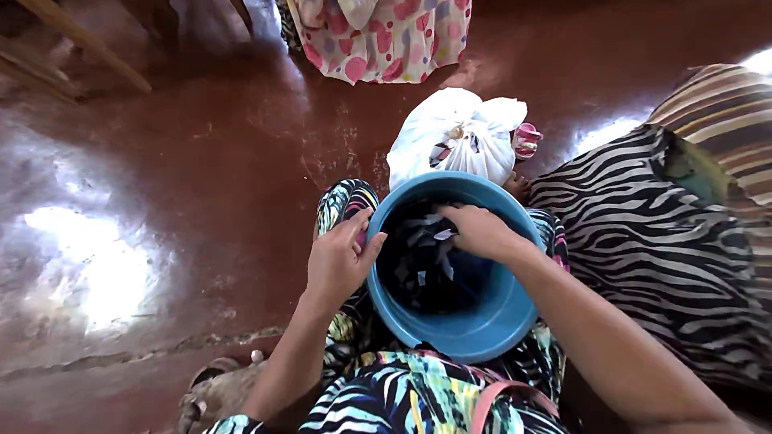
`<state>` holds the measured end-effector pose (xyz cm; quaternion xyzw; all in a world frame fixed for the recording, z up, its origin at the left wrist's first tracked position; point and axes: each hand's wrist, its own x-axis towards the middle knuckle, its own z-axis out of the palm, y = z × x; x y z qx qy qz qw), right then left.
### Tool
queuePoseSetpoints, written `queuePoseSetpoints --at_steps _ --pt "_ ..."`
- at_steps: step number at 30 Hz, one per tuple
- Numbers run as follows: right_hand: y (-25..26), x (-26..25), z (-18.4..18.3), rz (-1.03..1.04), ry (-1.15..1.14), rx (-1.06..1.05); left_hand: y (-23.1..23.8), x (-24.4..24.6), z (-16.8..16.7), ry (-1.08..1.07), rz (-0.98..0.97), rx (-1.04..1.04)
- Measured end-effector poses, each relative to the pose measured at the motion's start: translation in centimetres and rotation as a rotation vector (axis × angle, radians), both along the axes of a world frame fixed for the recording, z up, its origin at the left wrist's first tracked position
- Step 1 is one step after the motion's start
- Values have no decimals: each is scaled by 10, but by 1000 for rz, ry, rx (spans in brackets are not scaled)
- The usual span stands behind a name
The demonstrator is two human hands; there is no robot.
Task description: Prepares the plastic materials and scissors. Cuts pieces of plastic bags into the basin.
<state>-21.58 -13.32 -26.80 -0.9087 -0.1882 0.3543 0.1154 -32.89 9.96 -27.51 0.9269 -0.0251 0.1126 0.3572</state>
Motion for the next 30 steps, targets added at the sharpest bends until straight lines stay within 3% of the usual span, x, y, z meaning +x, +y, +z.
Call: queuePoseSetpoints --at_steps 3,6,10,14,18,25,30 --pt "20 -25 21 32 -72 -171 1 3 3 31 -13 5" --pt "40 -56 21 204 -20 -138 -1 5 4 40 -22 8" --pt "49 -81 -19 372 291 -205 -4 2 4 45 -19 43" --pt "46 -94 -48 425 286 -240 -2 -3 5 47 -8 56" --pt "49 -92 -40 453 226 -289 5 -7 6 67 -3 23" --pt "42 -79 -26 276 205 -443 8 -10 4 57 -29 -11" --pt "29 -72 11 315 39 -267 5 -7 10 36 -38 -23"
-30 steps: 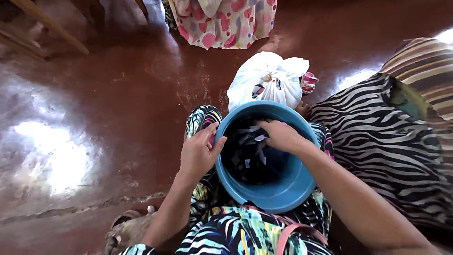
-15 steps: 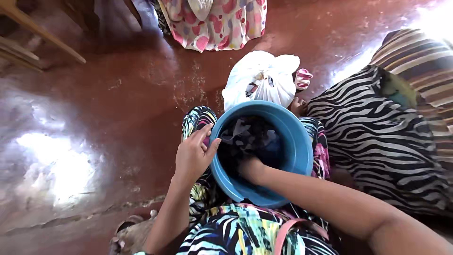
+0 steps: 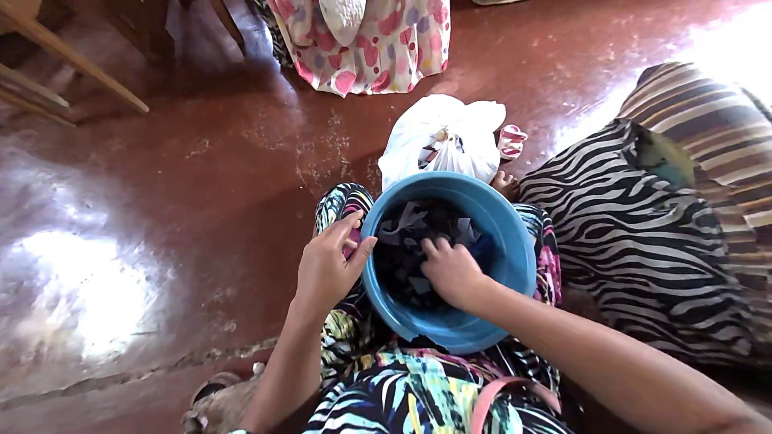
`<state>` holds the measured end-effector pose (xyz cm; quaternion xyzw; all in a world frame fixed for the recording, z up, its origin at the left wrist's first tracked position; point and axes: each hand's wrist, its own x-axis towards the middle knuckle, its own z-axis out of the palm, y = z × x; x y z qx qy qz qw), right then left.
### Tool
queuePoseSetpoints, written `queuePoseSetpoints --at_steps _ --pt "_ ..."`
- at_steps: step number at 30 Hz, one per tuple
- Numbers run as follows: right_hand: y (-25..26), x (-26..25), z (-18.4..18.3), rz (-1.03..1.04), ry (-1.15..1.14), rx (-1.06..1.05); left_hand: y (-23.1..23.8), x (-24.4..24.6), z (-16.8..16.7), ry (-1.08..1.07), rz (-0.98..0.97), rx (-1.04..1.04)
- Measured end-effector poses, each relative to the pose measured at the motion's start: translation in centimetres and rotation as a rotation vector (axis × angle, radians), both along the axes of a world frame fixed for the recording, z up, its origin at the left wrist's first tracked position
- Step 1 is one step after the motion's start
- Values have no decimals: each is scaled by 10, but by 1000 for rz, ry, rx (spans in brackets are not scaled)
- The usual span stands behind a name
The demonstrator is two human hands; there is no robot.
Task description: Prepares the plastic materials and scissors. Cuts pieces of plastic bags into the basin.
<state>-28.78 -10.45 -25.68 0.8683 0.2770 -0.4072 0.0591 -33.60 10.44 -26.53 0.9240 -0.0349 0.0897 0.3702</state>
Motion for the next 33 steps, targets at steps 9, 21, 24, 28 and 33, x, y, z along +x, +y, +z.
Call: queuePoseSetpoints --at_steps 9,21,24,28,33 --pt "-99 12 39 -431 -358 804 -28 15 13 -112 -194 -183" --pt "-132 -9 26 -756 123 1401 -60 25 18 -65 -737 -96" --pt "-135 -9 19 -686 137 1239 -60 35 21 -195 -773 89" --pt "-134 3 19 -550 200 1011 -63 59 30 -255 -846 256" --pt "-137 29 17 -510 336 959 -75 110 44 -325 -884 185"
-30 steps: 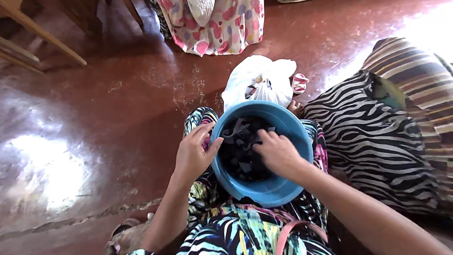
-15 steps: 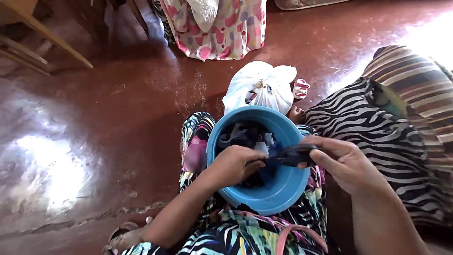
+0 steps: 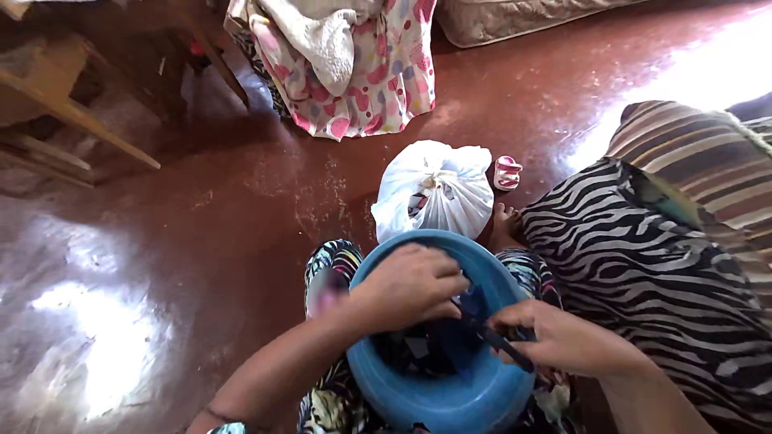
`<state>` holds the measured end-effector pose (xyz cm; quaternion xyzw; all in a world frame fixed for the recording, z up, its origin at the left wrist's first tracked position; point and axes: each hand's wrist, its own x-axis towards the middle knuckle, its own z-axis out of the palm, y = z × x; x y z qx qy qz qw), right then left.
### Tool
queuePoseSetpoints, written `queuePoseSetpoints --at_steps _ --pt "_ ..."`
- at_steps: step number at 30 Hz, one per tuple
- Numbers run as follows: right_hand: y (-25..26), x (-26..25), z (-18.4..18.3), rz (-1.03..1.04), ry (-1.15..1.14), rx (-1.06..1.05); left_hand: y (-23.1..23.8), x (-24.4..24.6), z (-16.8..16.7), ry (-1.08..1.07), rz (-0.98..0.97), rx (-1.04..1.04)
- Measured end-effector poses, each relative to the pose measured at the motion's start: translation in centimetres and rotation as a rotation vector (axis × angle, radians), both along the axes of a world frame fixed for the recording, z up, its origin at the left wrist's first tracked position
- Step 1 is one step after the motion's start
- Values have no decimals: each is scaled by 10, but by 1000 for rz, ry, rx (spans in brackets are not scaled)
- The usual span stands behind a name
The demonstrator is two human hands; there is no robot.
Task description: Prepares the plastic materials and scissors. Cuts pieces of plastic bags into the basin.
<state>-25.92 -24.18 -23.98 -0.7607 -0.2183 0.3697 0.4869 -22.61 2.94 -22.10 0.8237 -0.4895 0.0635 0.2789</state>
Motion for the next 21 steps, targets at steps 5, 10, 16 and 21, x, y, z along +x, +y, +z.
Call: queuePoseSetpoints --at_steps 5,10,16,21 --pt "-16 16 -28 -232 71 475 5 100 -12 387 421 -754" --pt "5 21 -47 -305 4 864 -16 175 -55 450 625 -59" --pt "15 21 -56 -387 101 976 -35 198 -106 621 491 550" --pt "10 14 -60 -456 174 963 -28 191 -100 677 546 567"
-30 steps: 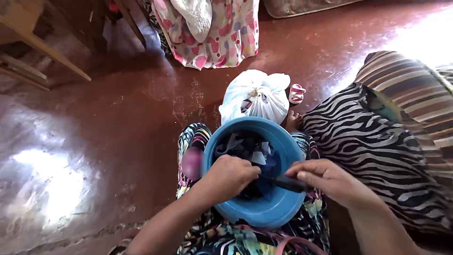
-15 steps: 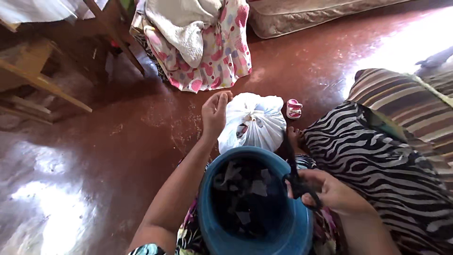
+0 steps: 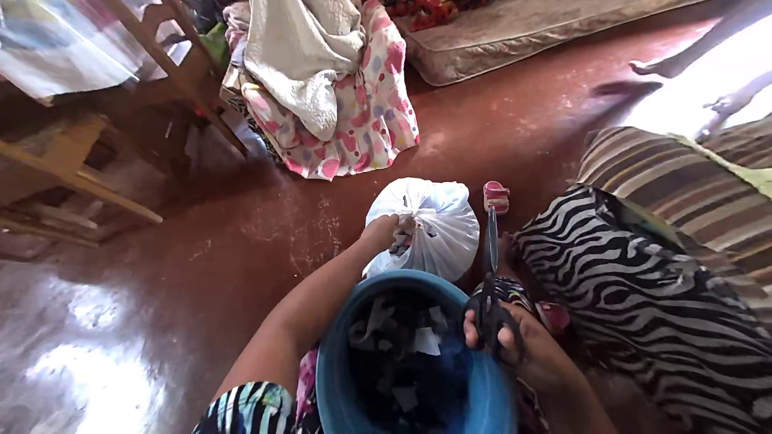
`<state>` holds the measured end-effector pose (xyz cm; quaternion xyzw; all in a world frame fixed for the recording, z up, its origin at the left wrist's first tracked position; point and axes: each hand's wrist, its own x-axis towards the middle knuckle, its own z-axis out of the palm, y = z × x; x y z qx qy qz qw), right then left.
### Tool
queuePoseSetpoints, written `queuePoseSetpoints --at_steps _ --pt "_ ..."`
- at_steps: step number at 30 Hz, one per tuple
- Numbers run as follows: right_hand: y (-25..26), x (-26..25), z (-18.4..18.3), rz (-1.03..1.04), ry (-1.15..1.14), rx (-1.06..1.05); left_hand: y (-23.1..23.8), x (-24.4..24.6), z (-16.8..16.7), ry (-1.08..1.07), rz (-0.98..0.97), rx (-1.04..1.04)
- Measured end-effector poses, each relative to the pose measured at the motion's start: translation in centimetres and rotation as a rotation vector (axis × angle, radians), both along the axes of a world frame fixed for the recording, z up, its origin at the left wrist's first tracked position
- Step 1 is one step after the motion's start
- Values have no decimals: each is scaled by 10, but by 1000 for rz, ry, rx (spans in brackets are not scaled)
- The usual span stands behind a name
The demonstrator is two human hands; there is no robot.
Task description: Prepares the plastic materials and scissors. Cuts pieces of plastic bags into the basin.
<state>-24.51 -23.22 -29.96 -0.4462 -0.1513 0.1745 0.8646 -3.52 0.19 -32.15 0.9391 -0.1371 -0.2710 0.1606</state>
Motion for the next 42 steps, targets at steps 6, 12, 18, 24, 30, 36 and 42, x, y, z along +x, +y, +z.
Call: queuePoseSetpoints --at_steps 6,12,18,24,30,36,42 --pt "0 0 -9 24 10 22 19 -11 64 -145 92 -336" --pt "11 -17 1 27 42 -75 25 -52 164 -178 135 -563" --pt "24 -52 4 175 22 -128 26 -114 186 -314 181 -1041" --pt "29 -80 5 237 10 -88 29 -170 155 -309 205 -956" --pt "26 -91 -6 268 -18 -23 44 -219 110 -258 115 -1150" --pt "20 -90 -7 388 -28 26 40 -226 101 -253 353 -1155" --pt "24 -90 -4 425 -38 41 39 -233 100 -136 321 -1184"
